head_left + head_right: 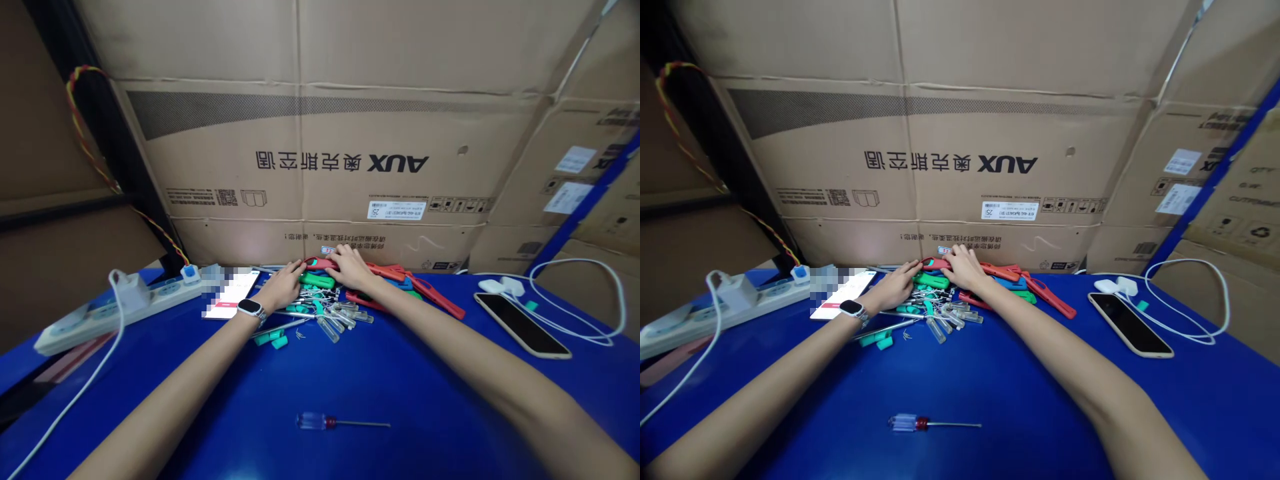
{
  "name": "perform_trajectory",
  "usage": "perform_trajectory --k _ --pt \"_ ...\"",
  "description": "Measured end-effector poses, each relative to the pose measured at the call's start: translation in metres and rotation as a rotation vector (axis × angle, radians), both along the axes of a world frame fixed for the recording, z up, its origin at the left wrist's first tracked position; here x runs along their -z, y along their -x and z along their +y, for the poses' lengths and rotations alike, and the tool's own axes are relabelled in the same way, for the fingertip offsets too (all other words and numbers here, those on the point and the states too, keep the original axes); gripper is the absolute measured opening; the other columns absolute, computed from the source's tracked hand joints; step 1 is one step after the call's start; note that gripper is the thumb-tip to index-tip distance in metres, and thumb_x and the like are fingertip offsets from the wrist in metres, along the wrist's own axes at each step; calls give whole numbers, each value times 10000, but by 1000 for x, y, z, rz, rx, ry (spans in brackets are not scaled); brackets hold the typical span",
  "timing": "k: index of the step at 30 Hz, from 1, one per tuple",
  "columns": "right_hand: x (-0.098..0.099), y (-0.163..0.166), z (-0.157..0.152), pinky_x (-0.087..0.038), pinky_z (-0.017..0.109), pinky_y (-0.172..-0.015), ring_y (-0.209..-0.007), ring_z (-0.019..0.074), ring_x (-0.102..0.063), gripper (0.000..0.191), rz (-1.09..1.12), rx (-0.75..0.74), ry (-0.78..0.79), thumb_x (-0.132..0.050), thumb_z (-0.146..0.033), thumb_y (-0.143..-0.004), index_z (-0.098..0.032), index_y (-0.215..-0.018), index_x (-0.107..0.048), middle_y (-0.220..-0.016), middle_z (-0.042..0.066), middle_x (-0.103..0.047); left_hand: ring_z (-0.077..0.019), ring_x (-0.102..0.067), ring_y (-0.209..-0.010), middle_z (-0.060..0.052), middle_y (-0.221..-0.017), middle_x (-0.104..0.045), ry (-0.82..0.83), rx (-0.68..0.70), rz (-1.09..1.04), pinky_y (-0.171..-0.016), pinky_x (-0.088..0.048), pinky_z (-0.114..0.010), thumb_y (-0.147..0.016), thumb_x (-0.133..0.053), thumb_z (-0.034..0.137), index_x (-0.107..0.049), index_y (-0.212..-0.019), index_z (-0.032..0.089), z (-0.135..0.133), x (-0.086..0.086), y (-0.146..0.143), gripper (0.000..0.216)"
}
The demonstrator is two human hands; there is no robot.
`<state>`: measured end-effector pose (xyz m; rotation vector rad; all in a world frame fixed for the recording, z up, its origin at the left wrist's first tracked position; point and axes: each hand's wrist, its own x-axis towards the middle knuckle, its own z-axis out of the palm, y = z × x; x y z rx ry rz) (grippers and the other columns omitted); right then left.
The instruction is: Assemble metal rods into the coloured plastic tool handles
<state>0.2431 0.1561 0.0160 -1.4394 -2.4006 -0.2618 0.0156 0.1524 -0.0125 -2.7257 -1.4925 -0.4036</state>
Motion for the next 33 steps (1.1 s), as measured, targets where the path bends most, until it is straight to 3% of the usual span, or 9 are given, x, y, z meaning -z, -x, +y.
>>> perform_trajectory --k 4,7,9,14,16,18,25,30,33 --pt "4 1 -17 -372 451 -960 -1170 295 -447 448 154 4 -25 -537 -354 -950 -189 -1366 -535 -1224 143 -547 -319 -331 -1455 -170 -1580 -335 -7 -9 -58 -1160 -316 -541 -962 -333 223 -358 -1503 130 -4 -2 1 550" --pt "1 -1 -57 -392 429 -961 -1120 260 -485 353 299 -83 -16 -499 -377 -976 -202 -1275 -571 -1169 109 -565 -301 -286 -1474 -148 -1582 -337 -77 -9 -104 -1170 -292 -536 -1009 -296 277 -375 -1483 141 -27 -13 -1 499" --pt "-2 -2 -96 -408 396 -968 -1083 229 -507 294 372 -214 38 -493 -407 -981 -201 -1162 -597 -1134 92 -569 -271 -358 -1432 -130 -1541 -401 -150 34 -143 -1147 -332 -506 -1029 -280 304 -419 -1441 169 -49 -21 -2 456" --pt "3 -1 -188 -434 373 -948 -1034 224 -535 477 257 -492 270 -716 -559 -793 -213 -1099 -596 -1082 63 -589 -278 -513 -1242 -111 -1328 -568 -215 108 -182 -1020 -425 -487 -1035 -302 307 -560 -1243 187 -99 -26 4 352" --pt "11 3 -204 -427 384 -948 -980 215 -551 379 189 -498 293 -703 -524 -820 -220 -1030 -618 -1035 54 -603 -271 -533 -1189 -103 -1274 -582 -216 116 -228 -1001 -432 -473 -1034 -323 316 -579 -1192 191 -112 -22 8 326" --pt "19 7 -205 -416 380 -953 -948 195 -565 172 155 -477 287 -606 -388 -925 -218 -940 -633 -1000 47 -616 -260 -544 -1151 -96 -1225 -592 -210 132 -287 -996 -435 -456 -1031 -341 333 -592 -1146 194 -122 -17 10 309" --pt "35 6 -173 -441 351 -873 -964 204 -566 141 219 -310 169 -570 -318 -954 -194 -969 -636 -987 63 -630 -241 -566 -1065 -73 -1091 -616 -83 361 -257 -961 -461 -397 -976 -470 336 -619 -1063 209 -141 -8 -2 214" --pt "30 -11 -173 -422 391 -938 -1052 222 -558 159 324 -200 116 -603 -304 -916 -208 -1042 -621 -1074 71 -637 -253 -575 -1045 -65 -1072 -623 -31 402 -178 -954 -462 -414 -941 -528 357 -633 -1091 225 -142 -7 -11 225" --pt "21 -32 -165 -415 400 -929 -1039 232 -552 143 329 -33 41 -532 -227 -920 -197 -1025 -623 -1066 83 -636 -256 -574 -1048 -71 -1063 -620 -43 399 -183 -950 -465 -422 -976 -464 358 -637 -1075 222 -134 -14 -19 241"
